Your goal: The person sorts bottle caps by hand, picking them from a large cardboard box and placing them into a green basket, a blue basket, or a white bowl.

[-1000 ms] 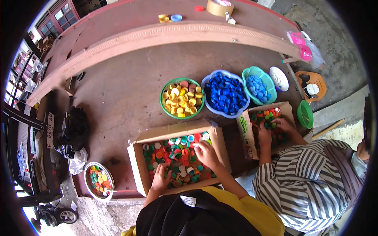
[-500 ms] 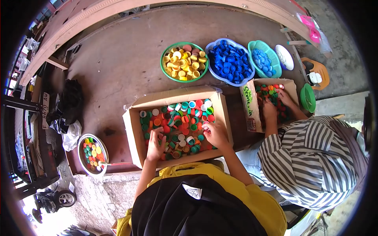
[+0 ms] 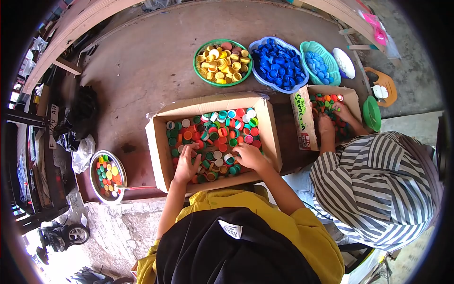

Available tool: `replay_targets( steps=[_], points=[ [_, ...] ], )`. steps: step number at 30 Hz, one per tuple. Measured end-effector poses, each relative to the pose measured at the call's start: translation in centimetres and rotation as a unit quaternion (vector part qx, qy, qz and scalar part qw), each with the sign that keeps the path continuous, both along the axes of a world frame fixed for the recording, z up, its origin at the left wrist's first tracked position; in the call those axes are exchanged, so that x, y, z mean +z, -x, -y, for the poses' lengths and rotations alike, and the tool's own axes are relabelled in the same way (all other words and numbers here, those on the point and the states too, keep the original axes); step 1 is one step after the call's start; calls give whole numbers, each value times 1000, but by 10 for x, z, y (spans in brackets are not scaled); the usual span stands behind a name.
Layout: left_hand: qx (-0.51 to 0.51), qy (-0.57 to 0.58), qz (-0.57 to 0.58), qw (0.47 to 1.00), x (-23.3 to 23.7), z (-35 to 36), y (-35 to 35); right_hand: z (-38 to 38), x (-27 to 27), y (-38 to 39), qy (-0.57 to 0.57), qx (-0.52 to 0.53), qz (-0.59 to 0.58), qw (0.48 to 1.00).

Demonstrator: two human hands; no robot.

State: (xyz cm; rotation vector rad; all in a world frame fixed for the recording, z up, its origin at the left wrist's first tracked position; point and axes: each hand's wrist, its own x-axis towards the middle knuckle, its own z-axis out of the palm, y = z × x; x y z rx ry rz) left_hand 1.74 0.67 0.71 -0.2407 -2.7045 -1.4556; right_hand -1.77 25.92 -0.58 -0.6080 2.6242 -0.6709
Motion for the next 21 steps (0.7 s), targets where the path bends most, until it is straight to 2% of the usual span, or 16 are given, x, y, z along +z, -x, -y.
replay_targets(
  steps=[4,13,16,19,21],
  points=[
    [-10,-15,6,1000,0,-1,1,5,5,10,-58,84,46,994],
    [-42,-1,5,999,10,-7,2,13,-4,2,-104,104,-18,989],
    [-52,4,20,998,12,-5,-1,14,0,7,-79,124,-19,989],
    [-53,3,21,998,14,-4,0,2,-1,10,58,22,-57,996],
    [-52,4,12,999,14,-4,-1,-6,11,17,157,-31,-14,987]
  ],
)
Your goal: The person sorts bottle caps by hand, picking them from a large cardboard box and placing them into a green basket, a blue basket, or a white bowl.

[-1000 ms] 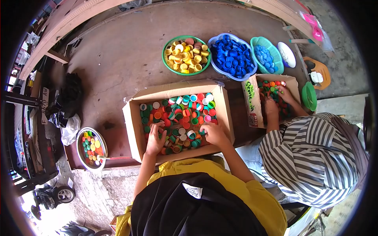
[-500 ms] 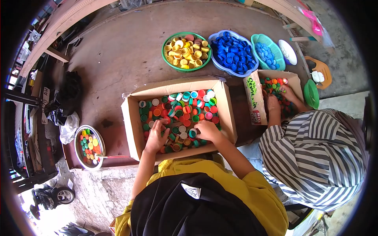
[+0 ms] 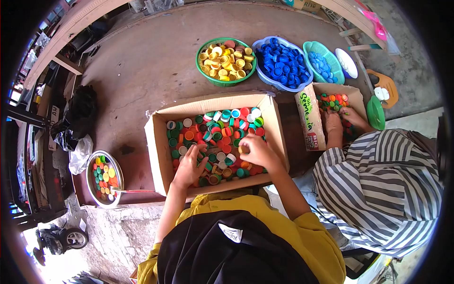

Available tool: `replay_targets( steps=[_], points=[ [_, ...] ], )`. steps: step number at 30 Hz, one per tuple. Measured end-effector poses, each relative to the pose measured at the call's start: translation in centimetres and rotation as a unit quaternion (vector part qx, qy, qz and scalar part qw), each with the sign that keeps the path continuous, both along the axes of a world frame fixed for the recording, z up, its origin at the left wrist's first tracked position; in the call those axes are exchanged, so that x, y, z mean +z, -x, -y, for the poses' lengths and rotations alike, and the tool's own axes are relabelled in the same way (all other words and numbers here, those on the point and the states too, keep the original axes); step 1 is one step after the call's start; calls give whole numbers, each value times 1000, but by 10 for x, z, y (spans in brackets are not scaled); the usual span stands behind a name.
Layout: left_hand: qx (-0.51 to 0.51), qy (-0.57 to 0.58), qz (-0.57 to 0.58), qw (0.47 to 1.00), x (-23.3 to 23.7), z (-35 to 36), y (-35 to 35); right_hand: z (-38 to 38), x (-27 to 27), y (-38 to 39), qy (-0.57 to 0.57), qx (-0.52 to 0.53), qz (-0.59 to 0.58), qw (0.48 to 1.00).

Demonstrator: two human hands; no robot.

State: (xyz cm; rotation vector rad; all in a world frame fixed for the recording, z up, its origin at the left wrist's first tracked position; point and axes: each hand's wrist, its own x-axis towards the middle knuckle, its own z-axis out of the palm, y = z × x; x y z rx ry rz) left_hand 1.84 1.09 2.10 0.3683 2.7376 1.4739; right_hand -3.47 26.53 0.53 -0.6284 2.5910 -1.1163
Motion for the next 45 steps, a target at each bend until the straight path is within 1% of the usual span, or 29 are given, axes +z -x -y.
replay_targets(
  steps=[1,3,4,6,7,8,11,12,18,21,24,27,30,33,34,35,37,38,39,41,42,43,45],
  points=[
    [-3,-2,-1,1000,0,0,1,0,16,0,53,-34,11,998],
    [-12,-6,3,1000,0,0,0,-4,29,-2,76,-72,-21,994],
    [-14,-4,1,1000,0,1,0,-5,45,-4,14,-59,-27,998],
    [-19,-1,0,1000,0,1,0,-26,9,-6,-73,40,-4,997],
    [-17,-3,-2,1000,0,2,0,-29,2,-8,-116,90,9,989],
    [-15,-6,-3,1000,0,3,1,-30,-5,-12,-137,99,52,984],
    [-5,-11,-5,1000,2,5,2,-18,5,-33,-208,-7,102,973],
    [-1,-11,-5,1000,2,6,2,-17,5,-31,-242,-1,125,962],
    [-5,-22,-3,1000,-1,7,2,-5,0,-29,-348,53,169,921],
    [-13,-20,25,999,0,7,2,-1,11,-26,-346,68,182,918],
    [-13,-28,41,999,1,9,4,-7,-8,-24,-314,66,134,937],
    [3,-28,13,1000,-1,11,4,-15,-9,-21,-314,69,110,941],
    [1,-35,14,999,1,10,3,-23,8,-19,-181,27,-16,983],
    [-1,-159,142,977,24,-8,3,-4,65,-16,-30,3,-17,999],
    [-39,-235,171,956,26,-15,5,3,78,-15,15,16,-18,1000],
    [-52,-334,206,918,22,-24,5,8,83,-15,32,22,-2,999],
    [-95,-397,250,878,30,-37,10,18,85,-18,67,27,-37,997],
    [-94,-406,250,874,33,-43,13,23,87,-20,95,15,7,995],
    [-99,-387,244,883,28,-43,18,25,85,-18,120,35,-53,991],
    [-108,-350,232,901,12,-39,33,27,91,-17,86,20,-68,994],
    [-104,-327,237,909,32,-37,46,28,90,-16,111,-11,-67,992],
    [-100,-284,231,925,41,-35,60,28,87,-17,136,-42,-65,988],
    [-93,-218,118,964,57,-36,98,26,76,-18,170,-94,-59,979]
  ],
)
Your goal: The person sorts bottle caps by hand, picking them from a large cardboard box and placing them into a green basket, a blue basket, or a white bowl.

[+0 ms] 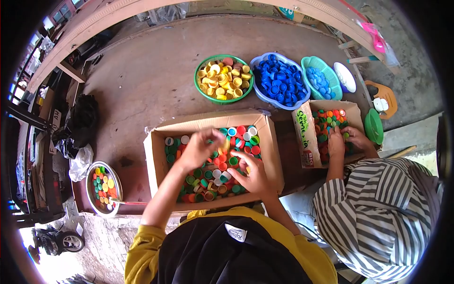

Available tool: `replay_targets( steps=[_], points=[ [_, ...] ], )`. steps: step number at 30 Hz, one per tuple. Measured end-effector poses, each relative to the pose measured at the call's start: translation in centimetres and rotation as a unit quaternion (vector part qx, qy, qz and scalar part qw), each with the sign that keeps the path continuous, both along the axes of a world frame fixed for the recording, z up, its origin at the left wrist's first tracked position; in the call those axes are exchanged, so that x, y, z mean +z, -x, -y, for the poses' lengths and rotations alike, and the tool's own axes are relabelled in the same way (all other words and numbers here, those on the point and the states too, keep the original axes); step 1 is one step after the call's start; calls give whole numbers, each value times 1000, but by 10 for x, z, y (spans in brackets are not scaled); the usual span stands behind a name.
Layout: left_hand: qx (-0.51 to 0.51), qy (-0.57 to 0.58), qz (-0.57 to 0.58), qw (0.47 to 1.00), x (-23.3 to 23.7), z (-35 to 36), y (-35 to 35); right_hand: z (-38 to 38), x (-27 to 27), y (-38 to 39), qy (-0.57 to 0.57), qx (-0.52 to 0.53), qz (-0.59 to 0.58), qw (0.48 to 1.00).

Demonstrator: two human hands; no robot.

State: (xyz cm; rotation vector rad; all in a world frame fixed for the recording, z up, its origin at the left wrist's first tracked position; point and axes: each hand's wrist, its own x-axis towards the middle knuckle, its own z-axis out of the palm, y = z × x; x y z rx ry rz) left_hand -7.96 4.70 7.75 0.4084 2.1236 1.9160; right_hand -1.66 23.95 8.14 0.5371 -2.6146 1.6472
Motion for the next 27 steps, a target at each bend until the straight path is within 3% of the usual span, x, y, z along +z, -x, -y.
replay_targets(
  steps=[4,6,9,15,16,17,20,24,27],
  points=[
    [98,97,-145,980,7,-8,100,-6,-24,0,41,-55,26,997],
    [144,74,-141,977,13,-17,139,-12,-27,-1,34,-64,64,995],
    [169,134,-188,958,-2,-20,158,-13,-32,-1,31,-73,92,993],
    [108,179,-189,960,-1,17,73,-20,-44,23,121,-24,163,979],
    [172,238,-175,940,-27,25,49,-20,-42,34,135,-9,158,978],
    [112,150,-38,982,6,26,22,-19,-39,50,150,8,150,977],
    [77,157,-90,981,-9,35,-42,-8,-34,109,170,10,112,979],
    [87,215,-47,972,-15,34,-101,16,-28,205,40,-43,-93,994],
    [107,249,-73,960,-36,36,-124,20,-14,254,-99,-29,-87,991]
  ],
)
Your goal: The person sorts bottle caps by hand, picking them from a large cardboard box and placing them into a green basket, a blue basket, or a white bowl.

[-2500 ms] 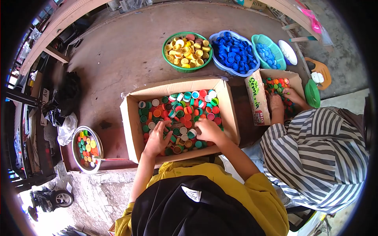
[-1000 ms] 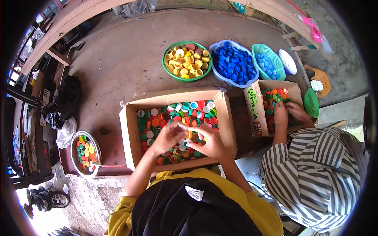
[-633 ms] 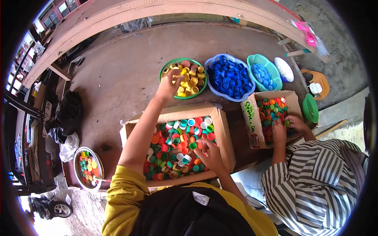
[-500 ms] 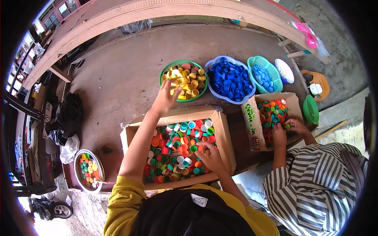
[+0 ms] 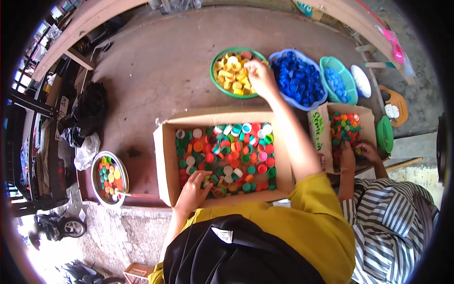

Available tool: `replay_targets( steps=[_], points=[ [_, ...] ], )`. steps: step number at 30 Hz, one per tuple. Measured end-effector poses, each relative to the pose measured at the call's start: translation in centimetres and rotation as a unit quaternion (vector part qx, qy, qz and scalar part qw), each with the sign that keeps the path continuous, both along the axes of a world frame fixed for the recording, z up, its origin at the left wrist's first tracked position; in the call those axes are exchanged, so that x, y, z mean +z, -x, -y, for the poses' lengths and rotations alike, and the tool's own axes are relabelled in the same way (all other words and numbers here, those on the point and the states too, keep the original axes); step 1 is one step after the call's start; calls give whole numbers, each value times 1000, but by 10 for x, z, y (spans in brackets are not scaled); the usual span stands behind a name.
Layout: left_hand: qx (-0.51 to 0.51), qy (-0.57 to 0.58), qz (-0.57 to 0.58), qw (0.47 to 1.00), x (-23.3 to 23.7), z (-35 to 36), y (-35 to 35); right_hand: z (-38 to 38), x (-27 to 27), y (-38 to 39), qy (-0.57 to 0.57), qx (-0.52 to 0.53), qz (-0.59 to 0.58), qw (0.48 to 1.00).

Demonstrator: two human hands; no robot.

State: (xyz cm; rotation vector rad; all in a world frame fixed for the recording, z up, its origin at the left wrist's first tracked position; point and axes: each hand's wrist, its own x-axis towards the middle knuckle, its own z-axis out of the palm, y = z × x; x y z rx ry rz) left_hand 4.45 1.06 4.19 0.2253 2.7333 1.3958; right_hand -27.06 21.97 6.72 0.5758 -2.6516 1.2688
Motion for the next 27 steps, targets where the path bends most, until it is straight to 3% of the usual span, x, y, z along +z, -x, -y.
replay_targets(
  steps=[3,5,7,9,11,13,15,19,23,24,27],
  points=[
    [29,5,4,1000,1,3,-1,-3,-17,23,-151,29,-119,981],
    [58,4,10,998,-5,4,4,-3,-1,4,-284,2,-117,952],
    [62,2,2,998,-10,3,8,0,9,-26,-255,-7,-161,953],
    [67,-23,27,997,-15,3,11,8,13,-70,-100,77,-157,980],
    [79,-37,29,996,-20,4,14,15,-3,-119,-27,216,-35,975],
    [95,-37,11,995,-24,7,15,19,-16,-169,-55,357,118,925],
    [79,-36,23,996,-22,8,14,22,-30,-199,-219,435,229,843],
    [40,-19,35,998,-21,6,11,18,-56,-239,-287,430,95,851],
    [33,-15,31,999,-22,6,11,17,-48,-234,-340,368,135,855],
    [32,-17,38,999,-21,6,10,11,-50,-228,-315,356,156,866],
    [29,-22,55,998,-19,4,9,-8,-49,-217,-248,239,16,939]
  ],
)
